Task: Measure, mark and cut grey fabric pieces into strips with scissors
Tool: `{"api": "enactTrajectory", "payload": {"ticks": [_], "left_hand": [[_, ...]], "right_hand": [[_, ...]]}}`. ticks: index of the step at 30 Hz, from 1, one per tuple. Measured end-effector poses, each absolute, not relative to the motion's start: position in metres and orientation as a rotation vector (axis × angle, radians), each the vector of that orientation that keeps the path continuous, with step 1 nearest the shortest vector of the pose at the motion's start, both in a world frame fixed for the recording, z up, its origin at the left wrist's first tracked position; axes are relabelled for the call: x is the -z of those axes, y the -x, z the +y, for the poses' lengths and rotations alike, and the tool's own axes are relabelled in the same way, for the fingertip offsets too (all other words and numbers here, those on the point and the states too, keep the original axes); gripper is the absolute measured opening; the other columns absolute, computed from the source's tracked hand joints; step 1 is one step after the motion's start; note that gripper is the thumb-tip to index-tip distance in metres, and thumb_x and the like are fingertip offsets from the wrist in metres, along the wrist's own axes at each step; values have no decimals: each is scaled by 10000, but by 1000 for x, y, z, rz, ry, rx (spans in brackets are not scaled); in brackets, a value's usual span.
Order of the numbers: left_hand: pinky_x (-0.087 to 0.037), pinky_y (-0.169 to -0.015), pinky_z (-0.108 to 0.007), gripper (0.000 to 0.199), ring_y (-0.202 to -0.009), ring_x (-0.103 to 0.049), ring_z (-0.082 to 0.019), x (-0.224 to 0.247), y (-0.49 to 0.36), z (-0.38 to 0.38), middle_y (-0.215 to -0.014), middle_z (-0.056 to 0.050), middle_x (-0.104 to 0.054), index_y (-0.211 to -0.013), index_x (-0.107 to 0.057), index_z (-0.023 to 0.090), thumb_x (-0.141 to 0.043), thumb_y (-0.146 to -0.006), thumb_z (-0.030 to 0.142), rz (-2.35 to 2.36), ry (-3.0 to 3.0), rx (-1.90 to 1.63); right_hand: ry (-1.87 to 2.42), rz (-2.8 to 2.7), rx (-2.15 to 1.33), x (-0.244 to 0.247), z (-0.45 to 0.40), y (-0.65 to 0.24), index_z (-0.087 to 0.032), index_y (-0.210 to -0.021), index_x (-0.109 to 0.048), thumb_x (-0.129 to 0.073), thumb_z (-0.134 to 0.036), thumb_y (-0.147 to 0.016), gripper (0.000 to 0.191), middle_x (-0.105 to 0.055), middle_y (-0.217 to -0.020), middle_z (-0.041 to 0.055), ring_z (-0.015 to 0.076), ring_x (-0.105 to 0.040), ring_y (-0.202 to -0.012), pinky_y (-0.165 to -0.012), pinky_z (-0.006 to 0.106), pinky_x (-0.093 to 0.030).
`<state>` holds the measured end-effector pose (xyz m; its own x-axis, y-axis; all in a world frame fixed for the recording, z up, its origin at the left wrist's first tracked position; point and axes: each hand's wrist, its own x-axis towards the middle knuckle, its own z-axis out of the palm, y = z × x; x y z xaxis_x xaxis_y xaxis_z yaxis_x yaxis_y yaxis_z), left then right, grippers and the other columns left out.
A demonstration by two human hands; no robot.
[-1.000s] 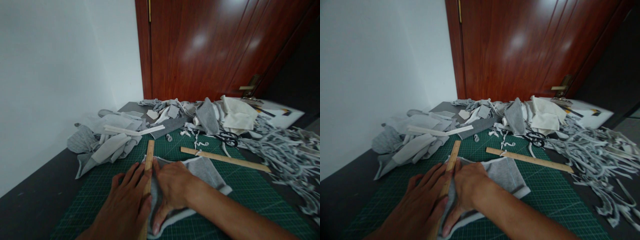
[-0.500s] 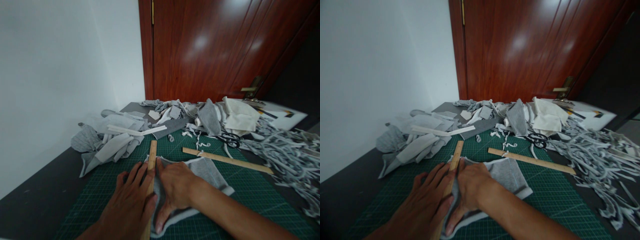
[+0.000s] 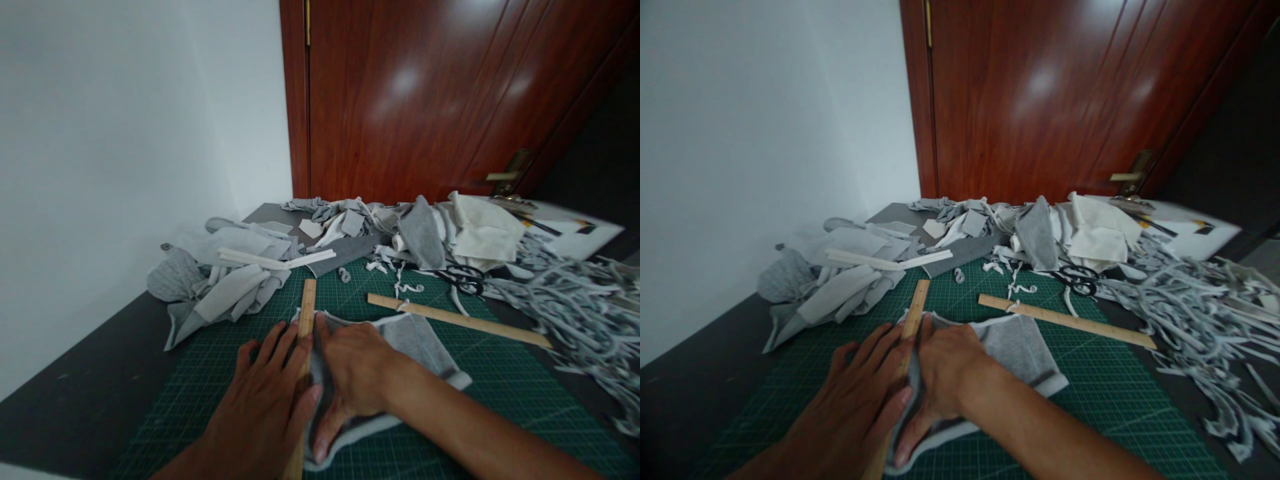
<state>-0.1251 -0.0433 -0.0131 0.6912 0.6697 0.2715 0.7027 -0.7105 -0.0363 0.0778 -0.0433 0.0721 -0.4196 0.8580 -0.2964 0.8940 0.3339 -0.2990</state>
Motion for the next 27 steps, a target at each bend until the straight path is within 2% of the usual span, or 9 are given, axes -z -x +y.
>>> {"api": "enactTrajectory", "payload": {"ticks": [4,8,14,19,27], "left_hand": [[-419,-1139,-652,582,-1543,-421,-383,13,126,-43,-1683,-120,-487,-1634,-426,204,-427,-1090,411,-1130,2765,368],[-412,-1149,-648,592,-1554,-409,-376,10,126,-43,-1689,-120,-479,-1659,-382,199,-407,-1099,386,-1123,2783,332],[-386,-1164,-668,579,-1570,-378,-384,15,127,-43,-1707,-121,-451,-1634,-420,197,-410,-1095,406,-1133,2784,348],[-385,-1156,-684,578,-1567,-374,-398,15,126,-44,-1709,-127,-445,-1631,-426,208,-420,-1091,416,-1148,2807,340],[-335,-1210,-672,595,-1585,-331,-372,5,128,-43,-1729,-118,-407,-1643,-397,240,-445,-1088,446,-1123,2889,352]], "right_hand": [[-1621,2484,649,-76,-44,-77,-72,-1683,-320,-1047,-590,-484,1495,-569,-1570,311,491,-639,-1363,-1157,573,-530],[-1626,2459,664,-76,-44,-77,6,-1687,-268,-1044,-589,-484,1551,-571,-1546,353,505,-629,-1369,-1164,581,-522],[-1633,2481,667,-73,-44,-78,-81,-1683,-332,-1040,-611,-464,1505,-530,-1601,322,504,-610,-1392,-1167,584,-515],[-1611,2504,657,-71,-43,-79,-74,-1700,-291,-1032,-640,-463,1549,-601,-1533,322,512,-658,-1329,-1132,601,-536],[-1652,2497,658,-68,-43,-80,-46,-1658,-370,-1020,-661,-449,1504,-623,-1497,336,517,-663,-1318,-1120,604,-540]]}}
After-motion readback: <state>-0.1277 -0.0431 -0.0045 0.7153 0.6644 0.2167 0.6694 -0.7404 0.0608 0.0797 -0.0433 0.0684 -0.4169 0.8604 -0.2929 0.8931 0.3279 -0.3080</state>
